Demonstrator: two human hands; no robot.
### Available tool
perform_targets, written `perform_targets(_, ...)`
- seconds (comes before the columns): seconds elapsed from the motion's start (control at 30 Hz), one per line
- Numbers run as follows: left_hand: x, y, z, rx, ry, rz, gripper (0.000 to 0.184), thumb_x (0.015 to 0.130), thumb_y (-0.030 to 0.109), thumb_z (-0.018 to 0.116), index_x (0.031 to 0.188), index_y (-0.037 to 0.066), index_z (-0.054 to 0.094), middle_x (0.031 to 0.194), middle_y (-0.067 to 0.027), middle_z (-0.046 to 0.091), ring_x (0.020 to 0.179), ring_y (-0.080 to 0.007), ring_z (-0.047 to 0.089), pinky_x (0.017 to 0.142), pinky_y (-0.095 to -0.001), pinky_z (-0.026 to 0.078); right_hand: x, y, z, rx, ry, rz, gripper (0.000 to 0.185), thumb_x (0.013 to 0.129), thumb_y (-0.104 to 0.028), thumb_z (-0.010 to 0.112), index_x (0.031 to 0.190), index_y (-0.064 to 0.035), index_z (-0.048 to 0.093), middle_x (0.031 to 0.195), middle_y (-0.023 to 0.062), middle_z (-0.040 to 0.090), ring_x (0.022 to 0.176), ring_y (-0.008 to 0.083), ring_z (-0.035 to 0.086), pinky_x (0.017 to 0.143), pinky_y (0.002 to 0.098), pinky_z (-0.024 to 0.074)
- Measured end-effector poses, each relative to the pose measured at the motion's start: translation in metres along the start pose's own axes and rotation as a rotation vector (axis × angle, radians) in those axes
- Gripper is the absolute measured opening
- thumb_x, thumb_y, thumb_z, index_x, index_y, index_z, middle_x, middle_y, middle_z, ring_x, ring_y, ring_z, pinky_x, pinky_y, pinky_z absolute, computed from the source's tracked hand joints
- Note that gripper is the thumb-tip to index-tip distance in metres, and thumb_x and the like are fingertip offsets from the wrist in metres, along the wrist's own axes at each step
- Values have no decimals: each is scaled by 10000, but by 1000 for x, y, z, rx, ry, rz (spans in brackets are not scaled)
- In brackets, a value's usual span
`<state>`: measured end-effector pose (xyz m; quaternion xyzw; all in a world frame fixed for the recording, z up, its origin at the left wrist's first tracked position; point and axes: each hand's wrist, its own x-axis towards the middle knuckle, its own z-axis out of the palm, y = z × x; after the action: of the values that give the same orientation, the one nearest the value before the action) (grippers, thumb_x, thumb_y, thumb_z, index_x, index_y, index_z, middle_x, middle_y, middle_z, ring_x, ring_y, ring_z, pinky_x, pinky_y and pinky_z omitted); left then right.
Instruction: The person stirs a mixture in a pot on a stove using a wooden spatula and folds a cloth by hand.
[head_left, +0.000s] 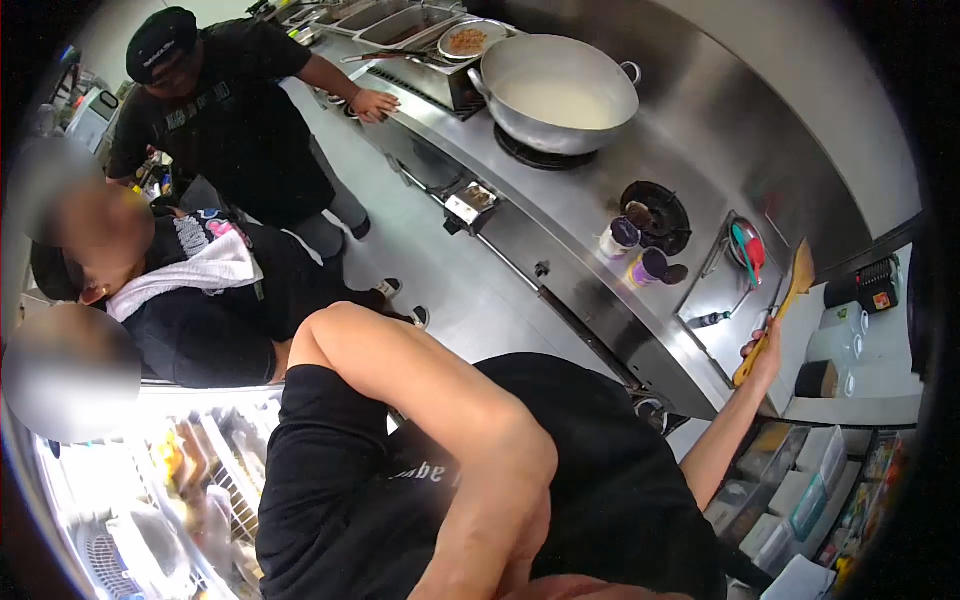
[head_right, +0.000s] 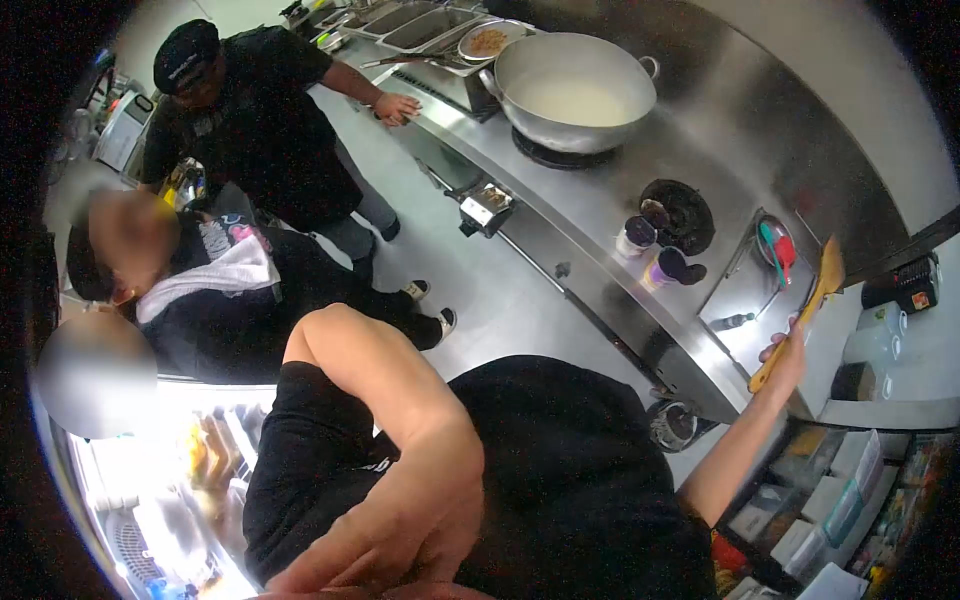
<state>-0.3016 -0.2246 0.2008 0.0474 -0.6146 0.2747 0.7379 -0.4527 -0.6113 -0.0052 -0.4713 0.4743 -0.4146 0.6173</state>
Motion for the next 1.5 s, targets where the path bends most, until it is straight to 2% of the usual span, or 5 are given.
perform_targets(0.3,-87,-42,-12,997,-140,700,508,819,217,646,1278,91,470,1026,-79,577,915,-198,569,913,-360,425,-14,-16,0,-143,-1,-67,321,889,-370,598,979,-63,613,658,20,534,475,90,473,423,234,379)
perform_targets(0.37,-118,-47,-32,800,-617,258,485,821,245,625,1276,153,483,963,-10,570,847,-197,565,905,-459,411,-23,-22,-3,-232,-3,-98,316,897,-351,592,978,-46,605,669,27,555,483,90,488,434,228,385)
perform_targets(0.47,-155,-93,-53,935,-900,-485,639,748,288,730,1306,117,471,1332,-227,390,1304,-423,294,1068,-585,222,-37,-22,-23,-233,59,-125,301,905,-320,593,980,-28,593,672,35,565,491,91,503,446,219,391)
perform_targets(0.67,-316,-87,-96,797,-620,-1429,871,683,203,797,1352,-23,287,1316,-263,381,1241,-407,383,1041,-442,330,-39,-2,-109,-307,163,-132,263,915,-262,593,1011,-18,583,673,38,570,484,94,503,448,224,409)
perform_targets(1.5,-498,-169,-2,1242,-221,-1468,957,569,265,864,1313,-39,344,1246,-232,466,1158,-377,444,997,-421,351,81,-32,-230,-264,198,-78,243,906,-241,614,1020,-29,580,649,46,573,472,100,519,437,213,417)
